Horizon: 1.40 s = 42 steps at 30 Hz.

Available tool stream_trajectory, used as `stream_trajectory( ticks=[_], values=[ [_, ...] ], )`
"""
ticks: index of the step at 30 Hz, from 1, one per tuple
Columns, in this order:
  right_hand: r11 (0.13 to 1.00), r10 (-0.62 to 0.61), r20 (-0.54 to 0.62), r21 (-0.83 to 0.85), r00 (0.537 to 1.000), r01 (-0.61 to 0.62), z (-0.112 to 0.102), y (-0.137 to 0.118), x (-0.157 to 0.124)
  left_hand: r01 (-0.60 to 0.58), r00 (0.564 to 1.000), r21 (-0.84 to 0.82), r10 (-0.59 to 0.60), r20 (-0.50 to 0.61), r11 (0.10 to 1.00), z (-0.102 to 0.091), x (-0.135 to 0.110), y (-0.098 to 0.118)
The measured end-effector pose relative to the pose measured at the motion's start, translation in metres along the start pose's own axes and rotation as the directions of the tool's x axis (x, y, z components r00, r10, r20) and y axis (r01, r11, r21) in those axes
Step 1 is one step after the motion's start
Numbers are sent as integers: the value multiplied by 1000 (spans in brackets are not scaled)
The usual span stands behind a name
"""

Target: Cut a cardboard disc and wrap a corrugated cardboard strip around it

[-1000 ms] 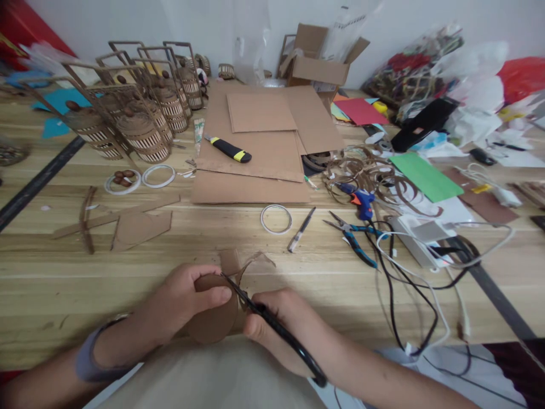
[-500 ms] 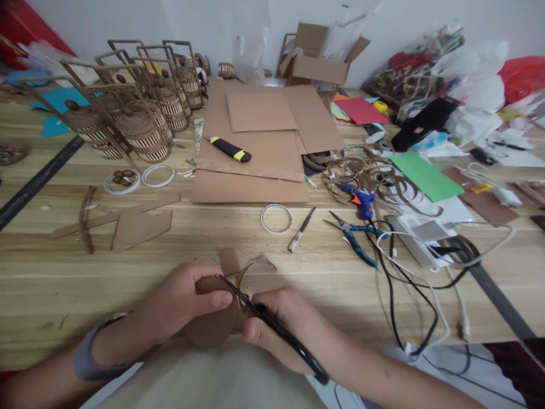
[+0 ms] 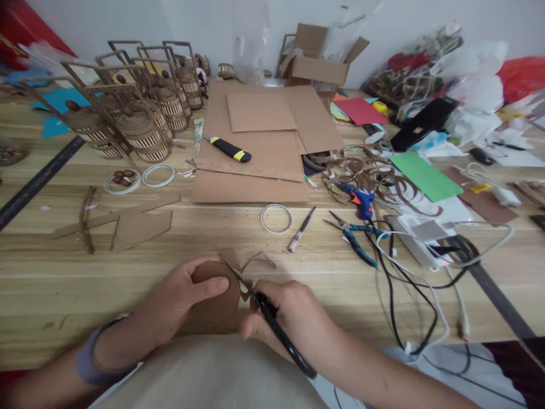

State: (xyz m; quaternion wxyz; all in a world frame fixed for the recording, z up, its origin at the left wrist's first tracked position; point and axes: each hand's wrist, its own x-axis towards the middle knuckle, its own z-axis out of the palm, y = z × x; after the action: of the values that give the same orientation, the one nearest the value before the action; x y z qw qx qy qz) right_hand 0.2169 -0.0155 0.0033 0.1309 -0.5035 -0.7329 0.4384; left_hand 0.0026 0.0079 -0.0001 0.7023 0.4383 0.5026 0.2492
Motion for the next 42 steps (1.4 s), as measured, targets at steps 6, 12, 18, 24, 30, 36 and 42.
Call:
stream_trajectory(
  ticks=[6, 12, 18, 24, 30, 36, 42],
  values=[
    [933, -105, -58, -351, 993, 78, -3, -1, -1, -70, 996, -8, 70, -54, 997, 3, -2, -1],
    [818, -332, -125, -532, 935, 219, -4, -4, -2, -150, 989, 39, 150, -2, 988, 2, -2, -1],
    [765, -420, -105, -576, 901, 290, -4, -4, -3, -186, 983, 77, 184, 23, 980, 0, -6, -2],
    [770, -421, -94, -564, 902, 300, -5, -3, -3, -169, 985, 76, 167, 35, 983, -3, -7, -5],
    [753, -412, -103, -598, 905, 275, -8, -7, -3, -218, 974, 57, 214, 73, 974, -2, -4, -7],
    [764, -414, -92, -576, 905, 291, -9, -10, -2, -236, 967, 49, 230, 106, 971, -1, -3, -5],
    [783, -418, -93, -542, 904, 306, -9, -9, -2, -190, 974, 32, 184, 129, 981, -3, -2, -6]
  ],
)
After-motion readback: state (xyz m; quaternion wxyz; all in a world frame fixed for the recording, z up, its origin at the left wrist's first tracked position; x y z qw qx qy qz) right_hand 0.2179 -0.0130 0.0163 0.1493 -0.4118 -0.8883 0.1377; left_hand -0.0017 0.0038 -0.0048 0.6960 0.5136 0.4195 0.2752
